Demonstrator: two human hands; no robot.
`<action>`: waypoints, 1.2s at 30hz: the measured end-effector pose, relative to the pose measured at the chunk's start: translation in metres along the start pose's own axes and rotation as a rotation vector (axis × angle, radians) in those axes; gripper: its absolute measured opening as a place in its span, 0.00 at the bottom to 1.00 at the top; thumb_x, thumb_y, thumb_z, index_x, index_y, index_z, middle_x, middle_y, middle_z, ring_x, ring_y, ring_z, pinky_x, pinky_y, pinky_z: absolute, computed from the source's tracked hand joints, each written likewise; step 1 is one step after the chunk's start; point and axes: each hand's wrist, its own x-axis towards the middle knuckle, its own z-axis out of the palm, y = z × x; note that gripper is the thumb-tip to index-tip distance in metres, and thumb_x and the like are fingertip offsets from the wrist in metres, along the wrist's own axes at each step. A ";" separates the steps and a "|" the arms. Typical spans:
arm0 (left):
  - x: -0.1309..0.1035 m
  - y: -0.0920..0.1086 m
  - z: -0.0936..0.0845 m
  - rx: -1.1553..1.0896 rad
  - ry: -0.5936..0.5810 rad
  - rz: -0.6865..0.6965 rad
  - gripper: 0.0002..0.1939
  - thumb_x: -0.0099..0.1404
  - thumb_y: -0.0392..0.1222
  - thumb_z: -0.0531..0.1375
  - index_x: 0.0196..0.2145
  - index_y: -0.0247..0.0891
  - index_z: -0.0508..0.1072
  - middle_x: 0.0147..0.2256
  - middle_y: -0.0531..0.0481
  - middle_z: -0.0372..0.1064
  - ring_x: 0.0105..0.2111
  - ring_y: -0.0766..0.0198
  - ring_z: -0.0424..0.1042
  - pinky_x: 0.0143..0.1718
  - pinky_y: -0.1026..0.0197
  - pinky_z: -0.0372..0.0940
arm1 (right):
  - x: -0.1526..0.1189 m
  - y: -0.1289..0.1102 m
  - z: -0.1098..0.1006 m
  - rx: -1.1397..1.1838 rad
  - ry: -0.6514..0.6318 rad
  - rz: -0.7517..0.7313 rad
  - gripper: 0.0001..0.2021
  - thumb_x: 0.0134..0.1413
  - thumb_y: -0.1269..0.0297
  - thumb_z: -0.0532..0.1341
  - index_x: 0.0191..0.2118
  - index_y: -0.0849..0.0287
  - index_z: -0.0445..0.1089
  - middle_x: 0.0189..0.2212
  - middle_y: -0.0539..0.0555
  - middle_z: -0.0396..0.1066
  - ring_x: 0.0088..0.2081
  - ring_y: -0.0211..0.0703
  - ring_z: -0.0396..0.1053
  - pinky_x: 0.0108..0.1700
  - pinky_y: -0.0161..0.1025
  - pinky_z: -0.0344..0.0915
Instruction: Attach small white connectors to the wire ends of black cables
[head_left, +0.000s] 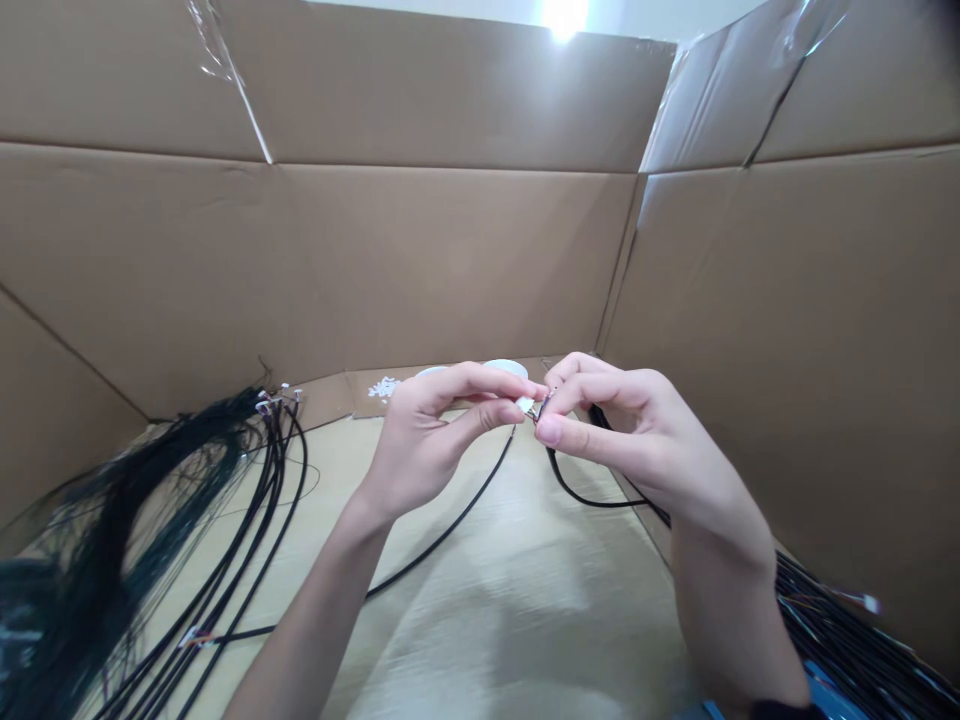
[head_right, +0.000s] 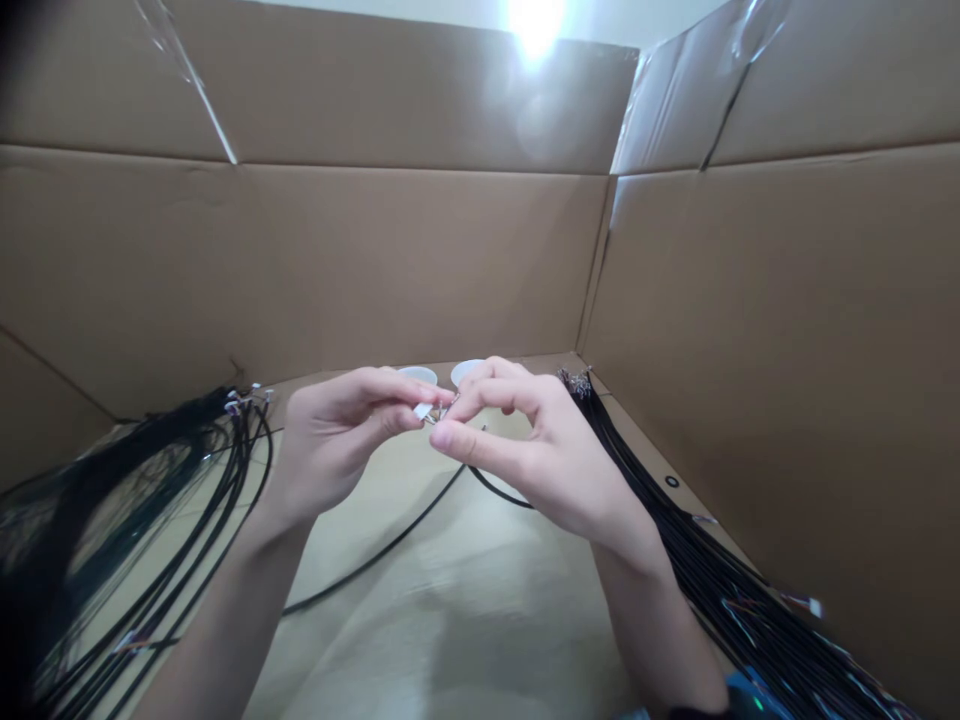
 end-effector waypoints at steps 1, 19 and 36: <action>0.000 0.000 0.001 -0.032 0.000 -0.027 0.07 0.68 0.33 0.70 0.38 0.46 0.85 0.39 0.53 0.85 0.42 0.62 0.83 0.46 0.62 0.78 | 0.000 -0.001 0.000 -0.007 0.002 0.001 0.10 0.64 0.60 0.71 0.30 0.52 0.79 0.35 0.50 0.69 0.42 0.47 0.67 0.49 0.47 0.60; 0.006 -0.022 0.004 -0.298 -0.048 -0.256 0.06 0.64 0.47 0.75 0.35 0.43 0.86 0.36 0.50 0.84 0.37 0.67 0.78 0.40 0.68 0.71 | 0.002 -0.002 0.002 -0.173 0.080 0.025 0.11 0.61 0.62 0.72 0.26 0.55 0.77 0.33 0.49 0.72 0.41 0.47 0.68 0.46 0.46 0.59; 0.008 -0.028 0.000 -0.184 0.006 -0.303 0.06 0.64 0.48 0.74 0.33 0.44 0.87 0.43 0.49 0.82 0.42 0.62 0.75 0.46 0.61 0.68 | 0.008 0.012 0.002 -0.215 0.109 0.001 0.10 0.61 0.64 0.71 0.28 0.55 0.76 0.33 0.48 0.72 0.41 0.46 0.69 0.49 0.46 0.59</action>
